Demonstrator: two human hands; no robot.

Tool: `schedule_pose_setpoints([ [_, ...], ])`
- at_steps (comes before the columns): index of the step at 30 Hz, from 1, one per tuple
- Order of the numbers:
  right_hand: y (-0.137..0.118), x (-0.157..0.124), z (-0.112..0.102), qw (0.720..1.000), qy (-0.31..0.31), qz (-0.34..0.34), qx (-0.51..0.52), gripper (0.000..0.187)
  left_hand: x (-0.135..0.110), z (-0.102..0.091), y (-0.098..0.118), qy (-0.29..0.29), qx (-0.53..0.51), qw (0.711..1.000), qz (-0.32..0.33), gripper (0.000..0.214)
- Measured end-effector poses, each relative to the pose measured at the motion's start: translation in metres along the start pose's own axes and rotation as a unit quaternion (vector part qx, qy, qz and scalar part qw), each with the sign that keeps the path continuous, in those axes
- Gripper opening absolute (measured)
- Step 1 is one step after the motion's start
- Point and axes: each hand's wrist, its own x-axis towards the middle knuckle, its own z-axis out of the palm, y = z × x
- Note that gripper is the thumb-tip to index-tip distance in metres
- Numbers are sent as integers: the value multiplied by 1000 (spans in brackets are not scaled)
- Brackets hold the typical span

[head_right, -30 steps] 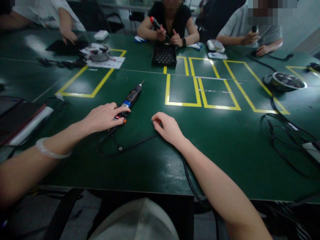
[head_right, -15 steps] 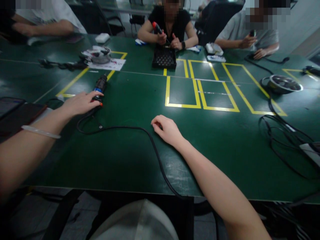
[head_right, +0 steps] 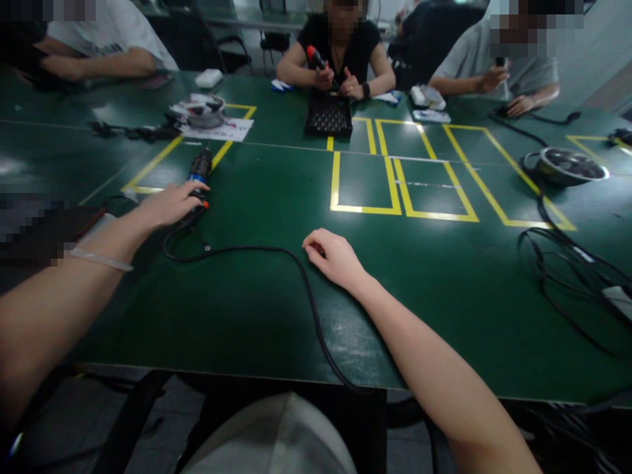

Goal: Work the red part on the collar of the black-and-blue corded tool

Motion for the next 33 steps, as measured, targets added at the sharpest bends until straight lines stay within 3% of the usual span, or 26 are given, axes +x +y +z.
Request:
schedule_pose_setpoints([
  [3,-1,0,-1,1000,0,0,6,10,-6,-1,15,-27,-11,999,-45,55],
  [8,-3,0,-2,1000,21,-8,-2,10,-28,0,55,-23,-33,999,-7,55],
  [14,-3,-1,-1,998,55,-21,-24,11,-59,-3,119,-35,-70,997,22,55],
  [23,-1,-2,6,996,-38,-12,-80,23,-82,2,208,-6,-74,993,96,47],
  [28,4,-2,9,994,-39,-10,-104,26,-89,4,233,17,-65,989,128,44],
  [33,3,0,14,991,-33,-3,-129,15,-92,3,237,27,-65,988,135,45],
])
